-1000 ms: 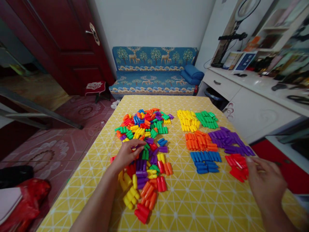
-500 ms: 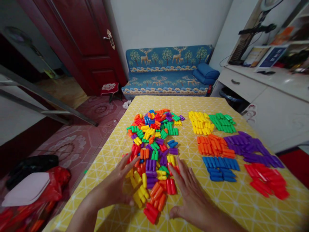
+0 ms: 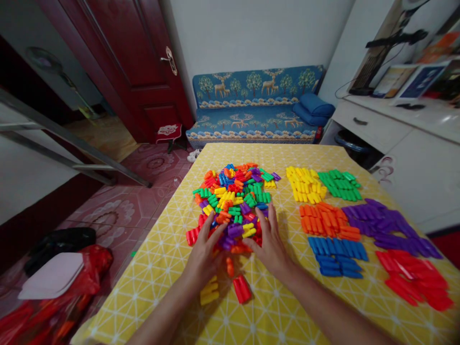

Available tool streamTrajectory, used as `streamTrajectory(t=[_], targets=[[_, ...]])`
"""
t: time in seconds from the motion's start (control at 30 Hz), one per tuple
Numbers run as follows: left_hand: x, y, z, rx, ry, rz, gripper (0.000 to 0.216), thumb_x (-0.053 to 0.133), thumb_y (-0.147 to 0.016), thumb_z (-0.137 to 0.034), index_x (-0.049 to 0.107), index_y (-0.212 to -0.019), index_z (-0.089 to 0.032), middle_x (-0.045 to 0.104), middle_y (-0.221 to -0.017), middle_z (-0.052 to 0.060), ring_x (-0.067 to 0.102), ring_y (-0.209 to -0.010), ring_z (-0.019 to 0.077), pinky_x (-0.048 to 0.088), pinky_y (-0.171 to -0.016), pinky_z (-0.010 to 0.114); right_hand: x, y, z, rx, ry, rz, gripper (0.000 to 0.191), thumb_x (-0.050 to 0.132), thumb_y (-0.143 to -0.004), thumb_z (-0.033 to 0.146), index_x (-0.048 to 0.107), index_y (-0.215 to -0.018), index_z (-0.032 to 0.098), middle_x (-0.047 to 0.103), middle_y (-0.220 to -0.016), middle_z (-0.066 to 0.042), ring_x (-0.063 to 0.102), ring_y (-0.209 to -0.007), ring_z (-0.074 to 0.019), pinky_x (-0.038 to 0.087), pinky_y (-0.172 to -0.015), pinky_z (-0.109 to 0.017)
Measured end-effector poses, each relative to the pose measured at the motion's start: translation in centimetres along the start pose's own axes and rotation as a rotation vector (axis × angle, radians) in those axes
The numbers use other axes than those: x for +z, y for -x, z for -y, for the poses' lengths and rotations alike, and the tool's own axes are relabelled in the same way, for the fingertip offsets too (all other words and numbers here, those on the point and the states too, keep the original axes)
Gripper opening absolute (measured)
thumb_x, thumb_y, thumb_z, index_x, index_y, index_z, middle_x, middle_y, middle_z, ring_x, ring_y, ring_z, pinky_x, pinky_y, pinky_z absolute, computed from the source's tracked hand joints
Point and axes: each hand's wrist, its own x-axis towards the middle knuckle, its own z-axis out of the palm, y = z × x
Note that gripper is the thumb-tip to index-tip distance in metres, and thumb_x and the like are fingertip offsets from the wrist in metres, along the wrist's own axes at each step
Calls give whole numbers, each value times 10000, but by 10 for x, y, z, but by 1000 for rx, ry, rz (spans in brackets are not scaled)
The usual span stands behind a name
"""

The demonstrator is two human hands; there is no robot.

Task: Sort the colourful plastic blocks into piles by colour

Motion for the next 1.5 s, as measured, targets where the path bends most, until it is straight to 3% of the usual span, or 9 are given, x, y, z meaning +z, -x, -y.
streamTrajectory(t=[0.23,0.3,0.43,0.53,0.67,0.9,1.13,1.3,1.5], targets=[[-22,-73,-6,62,75,15,454,615,-868,-357,575,-1310,-264,410,-1493,97,401,-1378,295,383,-1117,441,15,-43,-32,103,117,-165,681,438,-920,564,356,-1455,151,193,-1570,-206,117,-1462,-372,200,-1107,-658],[-29,-101,9,38,81,-98,423,608,-868,-410,626,-1248,-226,451,-1460,111,440,-1349,279,371,-1121,420,18,-45,-39,114,90,-213,648,379,-942,562,390,-1431,138,276,-1540,-208,177,-1453,-344,221,-1116,-628],[-32,-158,63,-221,39,-275,601,675,-796,-465,580,-1300,-153,447,-1450,174,378,-1385,306,325,-1136,440,19,-45,-44,103,15,-285,586,351,-951,558,436,-1395,187,386,-1492,-157,272,-1423,-298,249,-1124,-596],[-24,-186,95,-298,65,-112,655,724,-738,-494,590,-1281,-155,556,-1356,153,463,-1317,310,384,-1087,431,19,-45,-44,117,-19,-311,574,364,-947,555,460,-1374,183,432,-1457,-155,309,-1403,-288,271,-1122,-580],[-17,-194,103,-240,11,25,591,729,-706,-534,678,-1152,-149,657,-1209,141,594,-1148,306,444,-1019,415,20,-46,-44,134,-43,-310,553,369,-950,544,464,-1372,199,452,-1443,-144,341,-1386,-278,292,-1115,-570],[-21,-153,62,-84,57,127,518,609,-812,-542,661,-1187,-187,667,-1195,109,632,-1087,274,484,-968,383,19,-46,-43,106,-66,-278,557,366,-949,544,471,-1365,189,440,-1461,-147,366,-1376,-266,312,-1117,-530],[-36,-122,1,134,-55,334,623,667,-755,-601,617,-1280,-268,614,-1310,108,561,-1216,319,448,-1014,411,14,-46,-39,105,-153,-302,519,381,-952,521,498,-1338,194,504,-1407,-132,415,-1347,-248,338,-1110,-498],[-41,-167,-36,160,-186,294,495,634,-817,-522,655,-1230,-249,736,-1076,75,667,-1039,279,491,-911,348,11,-46,-37,186,-270,-316,497,383,-949,526,529,-1281,187,552,-1334,-140,488,-1265,-250,387,-1069,-480],[32,-259,-54,339,-316,312,580,593,-844,-509,544,-1353,-235,559,-1363,137,556,-1213,303,411,-1023,420,11,-46,-39,254,-331,-318,467,375,-945,531,541,-1243,212,591,-1259,-118,537,-1188,-246,432,-1015,-464]])
